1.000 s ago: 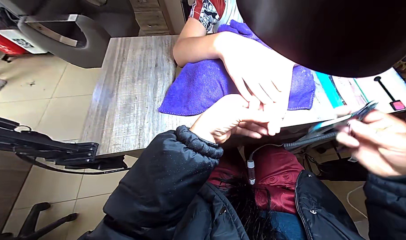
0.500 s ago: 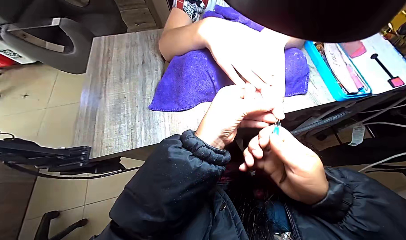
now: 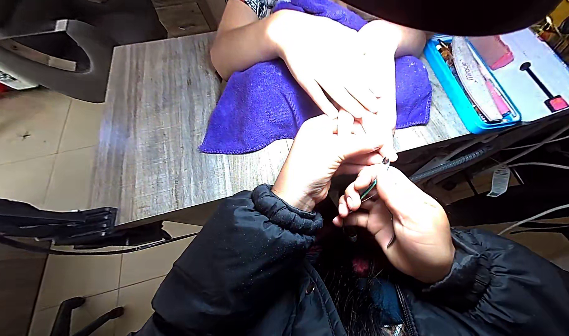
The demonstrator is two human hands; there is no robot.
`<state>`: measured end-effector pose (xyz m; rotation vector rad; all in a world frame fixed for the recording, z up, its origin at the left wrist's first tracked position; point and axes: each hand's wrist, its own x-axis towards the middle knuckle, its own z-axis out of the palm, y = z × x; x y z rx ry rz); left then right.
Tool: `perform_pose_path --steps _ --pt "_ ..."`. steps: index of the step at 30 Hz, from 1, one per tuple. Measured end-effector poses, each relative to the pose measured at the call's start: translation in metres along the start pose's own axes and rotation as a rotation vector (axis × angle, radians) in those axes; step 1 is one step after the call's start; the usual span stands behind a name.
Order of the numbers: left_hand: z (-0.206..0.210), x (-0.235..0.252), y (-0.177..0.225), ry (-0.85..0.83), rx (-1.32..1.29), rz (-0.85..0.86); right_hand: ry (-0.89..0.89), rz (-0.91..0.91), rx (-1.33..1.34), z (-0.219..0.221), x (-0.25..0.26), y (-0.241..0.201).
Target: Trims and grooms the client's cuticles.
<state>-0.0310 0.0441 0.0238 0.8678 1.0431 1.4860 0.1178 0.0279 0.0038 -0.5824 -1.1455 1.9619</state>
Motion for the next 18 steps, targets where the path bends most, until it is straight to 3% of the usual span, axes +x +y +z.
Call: perform_pose_path --steps 9,18 --pt "0.0021 -0.0003 0.0027 0.002 0.009 -0.016 -0.047 -0.073 0.017 -0.0017 -0.0009 0.0054" --pt "0.0010 0.0012 0.0009 0.002 0.002 -0.003 0.015 -0.013 0.009 0.0015 0.0030 0.0007"
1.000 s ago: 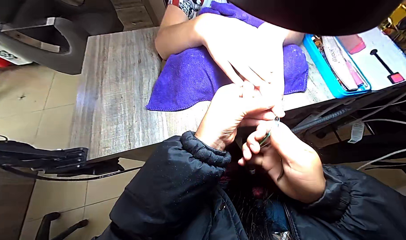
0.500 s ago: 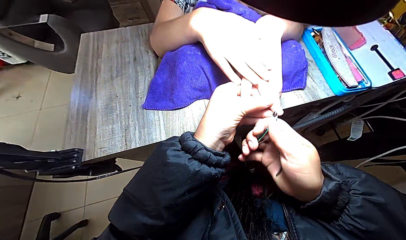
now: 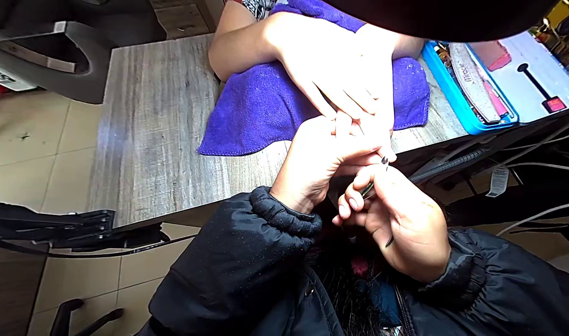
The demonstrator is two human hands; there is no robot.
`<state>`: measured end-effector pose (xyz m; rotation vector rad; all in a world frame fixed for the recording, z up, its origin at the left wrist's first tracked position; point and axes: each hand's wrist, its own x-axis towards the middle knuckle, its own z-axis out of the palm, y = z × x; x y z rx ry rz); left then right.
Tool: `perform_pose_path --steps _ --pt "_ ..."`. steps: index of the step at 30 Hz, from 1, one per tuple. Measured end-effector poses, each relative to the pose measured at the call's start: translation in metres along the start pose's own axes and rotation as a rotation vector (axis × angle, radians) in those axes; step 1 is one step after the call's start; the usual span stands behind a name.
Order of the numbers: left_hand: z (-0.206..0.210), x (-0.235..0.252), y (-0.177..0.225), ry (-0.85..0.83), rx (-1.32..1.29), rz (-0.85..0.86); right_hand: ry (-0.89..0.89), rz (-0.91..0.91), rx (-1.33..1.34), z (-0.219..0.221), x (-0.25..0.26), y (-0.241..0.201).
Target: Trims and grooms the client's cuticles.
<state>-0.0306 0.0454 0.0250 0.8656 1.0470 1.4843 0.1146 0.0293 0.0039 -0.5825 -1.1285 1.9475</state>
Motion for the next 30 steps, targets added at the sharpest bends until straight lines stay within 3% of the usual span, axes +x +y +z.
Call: perform_pose_path --steps 30 --pt "-0.0001 0.0003 -0.0023 -0.007 -0.014 -0.005 -0.009 0.041 0.072 -0.0010 -0.0016 -0.0008"
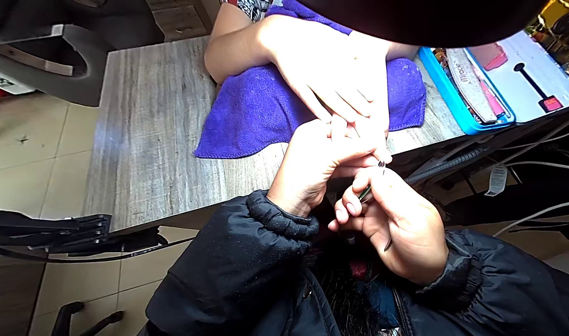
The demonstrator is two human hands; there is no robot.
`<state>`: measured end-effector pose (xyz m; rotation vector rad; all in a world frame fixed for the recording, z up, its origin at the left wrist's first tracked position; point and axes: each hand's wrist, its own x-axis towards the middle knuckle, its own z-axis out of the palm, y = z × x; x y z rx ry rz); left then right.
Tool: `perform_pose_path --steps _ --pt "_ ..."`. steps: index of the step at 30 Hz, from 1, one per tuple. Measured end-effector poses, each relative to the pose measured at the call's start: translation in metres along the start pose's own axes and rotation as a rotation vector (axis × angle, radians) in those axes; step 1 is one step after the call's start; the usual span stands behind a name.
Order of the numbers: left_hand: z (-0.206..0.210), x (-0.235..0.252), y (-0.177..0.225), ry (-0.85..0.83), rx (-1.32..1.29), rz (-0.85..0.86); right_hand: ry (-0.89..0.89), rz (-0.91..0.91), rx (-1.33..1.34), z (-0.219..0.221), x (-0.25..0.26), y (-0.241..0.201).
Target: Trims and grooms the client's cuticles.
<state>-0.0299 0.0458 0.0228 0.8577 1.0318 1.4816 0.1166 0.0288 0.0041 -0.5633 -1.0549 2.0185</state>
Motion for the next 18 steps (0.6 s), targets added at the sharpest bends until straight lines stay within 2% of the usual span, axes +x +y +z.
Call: perform_pose_path --steps 8,12,18 --pt "0.0000 0.0002 -0.0009 0.010 0.026 0.014 0.014 -0.020 0.034 -0.0003 0.0005 0.0011" --pt "0.0012 -0.0002 0.0007 0.004 0.015 0.006 -0.043 -0.029 0.011 -0.0024 -0.0022 0.0015" --pt "-0.0008 0.0010 -0.0015 0.013 0.027 0.012 0.023 0.005 0.009 -0.0011 0.0015 -0.0024"
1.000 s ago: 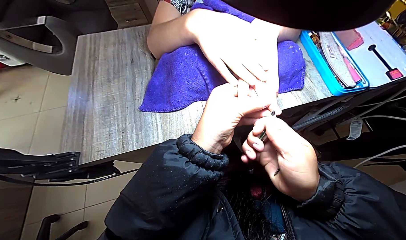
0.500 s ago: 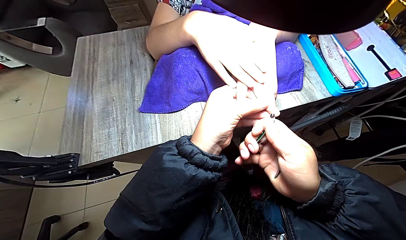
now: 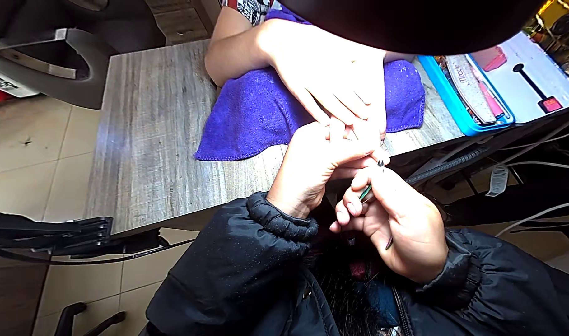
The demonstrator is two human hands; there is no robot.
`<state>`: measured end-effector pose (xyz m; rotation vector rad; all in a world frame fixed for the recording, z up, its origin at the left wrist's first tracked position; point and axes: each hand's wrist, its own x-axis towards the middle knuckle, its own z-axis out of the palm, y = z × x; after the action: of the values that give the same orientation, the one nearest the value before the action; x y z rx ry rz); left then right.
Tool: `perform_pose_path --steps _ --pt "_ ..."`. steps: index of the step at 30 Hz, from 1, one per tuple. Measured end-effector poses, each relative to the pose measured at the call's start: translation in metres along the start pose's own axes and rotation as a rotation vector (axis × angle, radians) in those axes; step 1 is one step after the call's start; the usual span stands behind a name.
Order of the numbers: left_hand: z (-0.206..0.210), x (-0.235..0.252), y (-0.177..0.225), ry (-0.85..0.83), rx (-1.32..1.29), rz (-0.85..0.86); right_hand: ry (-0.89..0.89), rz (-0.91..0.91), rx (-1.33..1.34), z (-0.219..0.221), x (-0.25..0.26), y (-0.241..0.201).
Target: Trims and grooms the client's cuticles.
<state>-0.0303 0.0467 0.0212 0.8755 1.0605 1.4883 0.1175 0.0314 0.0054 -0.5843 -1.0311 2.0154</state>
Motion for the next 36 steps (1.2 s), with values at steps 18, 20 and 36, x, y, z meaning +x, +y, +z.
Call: perform_pose_path --steps 18,20,36 --pt "0.003 -0.001 0.001 0.037 0.016 -0.004 0.003 -0.014 -0.065 -0.002 0.004 -0.001" --pt "0.004 -0.001 0.001 0.040 0.025 0.002 -0.002 -0.014 -0.056 -0.002 0.004 0.000" --pt "0.002 -0.003 0.000 -0.003 -0.015 0.013 -0.133 0.021 -0.110 -0.015 -0.003 -0.001"
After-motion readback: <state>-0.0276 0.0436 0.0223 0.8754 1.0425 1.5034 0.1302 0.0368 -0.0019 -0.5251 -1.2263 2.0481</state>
